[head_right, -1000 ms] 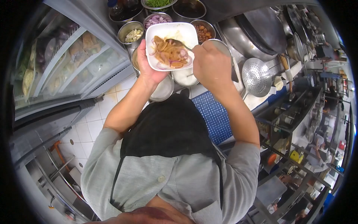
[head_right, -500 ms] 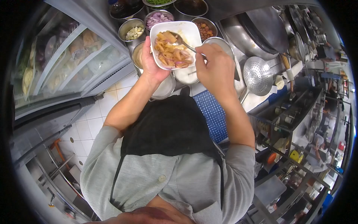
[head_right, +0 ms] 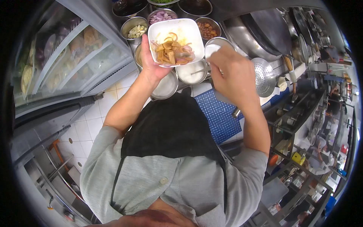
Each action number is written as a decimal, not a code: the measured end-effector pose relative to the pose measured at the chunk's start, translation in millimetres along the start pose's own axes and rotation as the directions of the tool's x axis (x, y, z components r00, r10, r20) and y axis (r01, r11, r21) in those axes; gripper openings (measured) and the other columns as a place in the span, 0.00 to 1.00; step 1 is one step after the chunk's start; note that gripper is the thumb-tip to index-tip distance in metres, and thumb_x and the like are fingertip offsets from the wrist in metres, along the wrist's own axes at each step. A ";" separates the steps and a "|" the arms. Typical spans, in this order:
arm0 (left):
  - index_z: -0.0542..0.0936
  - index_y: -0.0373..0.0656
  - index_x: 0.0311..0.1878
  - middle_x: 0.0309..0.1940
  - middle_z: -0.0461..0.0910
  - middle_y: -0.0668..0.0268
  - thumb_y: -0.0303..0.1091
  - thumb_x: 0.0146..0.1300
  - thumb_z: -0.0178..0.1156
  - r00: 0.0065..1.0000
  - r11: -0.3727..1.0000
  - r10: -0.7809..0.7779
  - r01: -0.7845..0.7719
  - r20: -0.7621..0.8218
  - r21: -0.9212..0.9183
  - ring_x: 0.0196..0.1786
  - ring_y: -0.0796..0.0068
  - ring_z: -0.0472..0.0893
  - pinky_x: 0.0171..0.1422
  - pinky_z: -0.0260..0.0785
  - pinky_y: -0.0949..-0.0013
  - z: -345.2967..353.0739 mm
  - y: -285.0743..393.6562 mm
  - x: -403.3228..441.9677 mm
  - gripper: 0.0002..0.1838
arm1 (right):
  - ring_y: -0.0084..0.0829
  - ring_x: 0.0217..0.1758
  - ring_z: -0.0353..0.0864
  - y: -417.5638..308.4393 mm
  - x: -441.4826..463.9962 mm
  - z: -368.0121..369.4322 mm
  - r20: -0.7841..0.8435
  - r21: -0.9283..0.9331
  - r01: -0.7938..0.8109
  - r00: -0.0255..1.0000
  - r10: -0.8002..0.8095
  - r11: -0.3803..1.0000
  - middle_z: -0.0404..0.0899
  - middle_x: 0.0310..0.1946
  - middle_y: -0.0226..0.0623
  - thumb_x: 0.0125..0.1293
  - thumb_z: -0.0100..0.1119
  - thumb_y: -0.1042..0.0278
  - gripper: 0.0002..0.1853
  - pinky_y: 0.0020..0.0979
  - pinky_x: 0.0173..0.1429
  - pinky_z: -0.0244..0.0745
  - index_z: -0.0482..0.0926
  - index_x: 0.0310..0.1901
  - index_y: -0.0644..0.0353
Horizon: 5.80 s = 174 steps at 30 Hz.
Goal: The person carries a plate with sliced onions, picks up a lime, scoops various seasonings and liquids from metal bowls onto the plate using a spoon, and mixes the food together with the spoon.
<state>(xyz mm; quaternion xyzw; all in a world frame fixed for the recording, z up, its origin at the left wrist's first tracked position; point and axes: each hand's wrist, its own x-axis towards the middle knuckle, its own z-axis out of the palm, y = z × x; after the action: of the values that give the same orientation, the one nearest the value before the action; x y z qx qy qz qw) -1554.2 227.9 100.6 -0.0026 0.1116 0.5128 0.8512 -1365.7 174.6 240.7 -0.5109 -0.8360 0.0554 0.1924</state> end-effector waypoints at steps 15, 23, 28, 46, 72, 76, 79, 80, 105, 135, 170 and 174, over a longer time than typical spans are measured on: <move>0.64 0.48 0.74 0.72 0.65 0.55 0.71 0.67 0.34 0.995 0.998 0.065 -0.065 0.069 -0.002 0.72 0.48 0.66 0.76 0.56 0.41 4.5 -7.5 -1.5 0.43 | 0.38 0.25 0.81 -4.1 -4.0 23.0 -0.066 -0.150 -0.031 0.998 0.022 0.988 0.81 0.31 0.39 0.56 0.62 0.76 0.04 0.34 0.31 0.75 0.83 0.34 0.62; 0.64 0.46 0.74 0.71 0.65 0.54 0.71 0.65 0.35 0.995 0.996 0.083 -0.085 0.055 0.040 0.72 0.48 0.66 0.76 0.56 0.43 7.8 -8.8 -6.2 0.45 | 0.36 0.24 0.81 -1.1 -6.5 25.0 -0.118 -0.070 -0.011 0.993 0.003 0.997 0.80 0.29 0.37 0.56 0.62 0.78 0.04 0.33 0.28 0.75 0.84 0.34 0.61; 0.63 0.43 0.73 0.71 0.65 0.53 0.74 0.62 0.38 0.996 0.993 0.076 -0.080 0.053 0.086 0.71 0.50 0.67 0.75 0.58 0.46 10.1 -12.4 -10.9 0.48 | 0.41 0.32 0.81 5.6 5.4 36.2 -0.111 -0.210 0.038 0.992 -0.062 0.977 0.78 0.29 0.37 0.57 0.59 0.76 0.05 0.41 0.33 0.74 0.82 0.34 0.58; 0.67 0.45 0.71 0.68 0.69 0.56 0.73 0.65 0.39 0.991 0.987 0.131 -0.128 -0.024 0.100 0.70 0.54 0.68 0.74 0.59 0.48 6.8 -20.9 -13.4 0.44 | 0.43 0.29 0.82 -7.4 -18.8 45.7 -0.187 -0.095 -0.148 0.974 0.129 0.984 0.81 0.32 0.40 0.60 0.62 0.74 0.05 0.37 0.33 0.75 0.84 0.38 0.59; 0.67 0.47 0.72 0.73 0.64 0.57 0.71 0.52 0.61 0.832 0.819 0.554 -0.538 -0.032 0.202 0.74 0.50 0.63 0.77 0.53 0.39 -30.3 89.9 -36.9 0.49 | 0.46 0.37 0.84 101.8 36.3 107.7 0.040 -0.149 -0.092 0.994 0.099 0.985 0.84 0.32 0.46 0.53 0.60 0.72 0.05 0.44 0.41 0.78 0.83 0.32 0.58; 0.67 0.48 0.71 0.72 0.64 0.57 0.70 0.57 0.56 0.819 0.819 0.567 -0.549 -0.089 0.165 0.74 0.50 0.63 0.77 0.53 0.40 -33.5 83.2 -43.7 0.46 | 0.48 0.37 0.85 113.7 61.9 138.0 0.149 -0.254 0.037 0.989 0.001 0.966 0.84 0.31 0.47 0.54 0.58 0.72 0.06 0.47 0.42 0.79 0.84 0.30 0.57; 0.68 0.47 0.70 0.71 0.67 0.59 0.73 0.62 0.46 0.802 0.813 0.577 -0.546 -0.157 0.201 0.71 0.53 0.67 0.74 0.60 0.44 -35.8 78.4 -47.6 0.44 | 0.48 0.37 0.85 115.7 67.1 146.2 0.224 -0.270 0.062 0.975 0.000 0.961 0.85 0.32 0.46 0.53 0.59 0.71 0.06 0.48 0.42 0.80 0.85 0.30 0.55; 0.68 0.48 0.70 0.70 0.67 0.59 0.73 0.62 0.46 0.799 0.810 0.580 -0.547 -0.157 0.209 0.71 0.53 0.67 0.74 0.60 0.44 -36.2 77.8 -48.4 0.44 | 0.48 0.37 0.85 114.5 67.4 142.5 0.181 -0.234 0.008 0.983 0.036 0.972 0.85 0.32 0.46 0.53 0.59 0.70 0.06 0.47 0.42 0.80 0.85 0.30 0.55; 0.67 0.44 0.71 0.68 0.69 0.55 0.72 0.67 0.35 0.948 0.948 0.313 -0.307 -0.063 0.084 0.70 0.52 0.69 0.74 0.62 0.47 3.0 17.3 -20.6 0.44 | 0.43 0.30 0.83 -3.5 34.9 51.9 -0.157 -0.236 0.014 0.986 -0.052 0.972 0.82 0.30 0.37 0.56 0.62 0.76 0.05 0.38 0.34 0.76 0.84 0.34 0.58; 0.65 0.44 0.73 0.72 0.65 0.57 0.64 0.67 0.38 0.982 0.983 0.182 -0.183 0.045 0.023 0.73 0.52 0.64 0.77 0.54 0.44 -9.5 17.4 -17.4 0.40 | 0.38 0.27 0.82 -20.6 2.6 32.0 -0.124 0.078 0.093 0.989 -0.082 0.993 0.80 0.30 0.39 0.57 0.63 0.79 0.04 0.34 0.31 0.75 0.83 0.35 0.63; 0.71 0.48 0.68 0.67 0.70 0.59 0.67 0.63 0.46 0.989 0.990 0.140 -0.138 -0.052 0.039 0.69 0.55 0.68 0.73 0.58 0.45 -0.6 -16.9 -6.6 0.39 | 0.40 0.31 0.81 -7.6 -21.2 56.3 -0.223 -0.013 0.023 0.974 -0.025 1.000 0.76 0.28 0.37 0.55 0.62 0.76 0.06 0.39 0.32 0.75 0.81 0.36 0.58; 0.72 0.48 0.68 0.68 0.69 0.59 0.66 0.62 0.47 0.993 0.993 0.115 -0.114 -0.040 0.030 0.69 0.54 0.68 0.73 0.58 0.45 -5.8 -14.3 -5.4 0.39 | 0.40 0.31 0.81 -9.8 -21.4 46.9 -0.167 0.004 0.040 0.985 -0.039 0.999 0.75 0.28 0.36 0.53 0.62 0.77 0.07 0.40 0.31 0.74 0.81 0.35 0.57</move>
<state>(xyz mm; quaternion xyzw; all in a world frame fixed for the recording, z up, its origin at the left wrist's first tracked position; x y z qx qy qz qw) -1545.2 215.8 94.4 0.0048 0.1361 0.5589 0.8180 -1382.9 156.1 194.8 -0.4965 -0.8267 0.0119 0.2645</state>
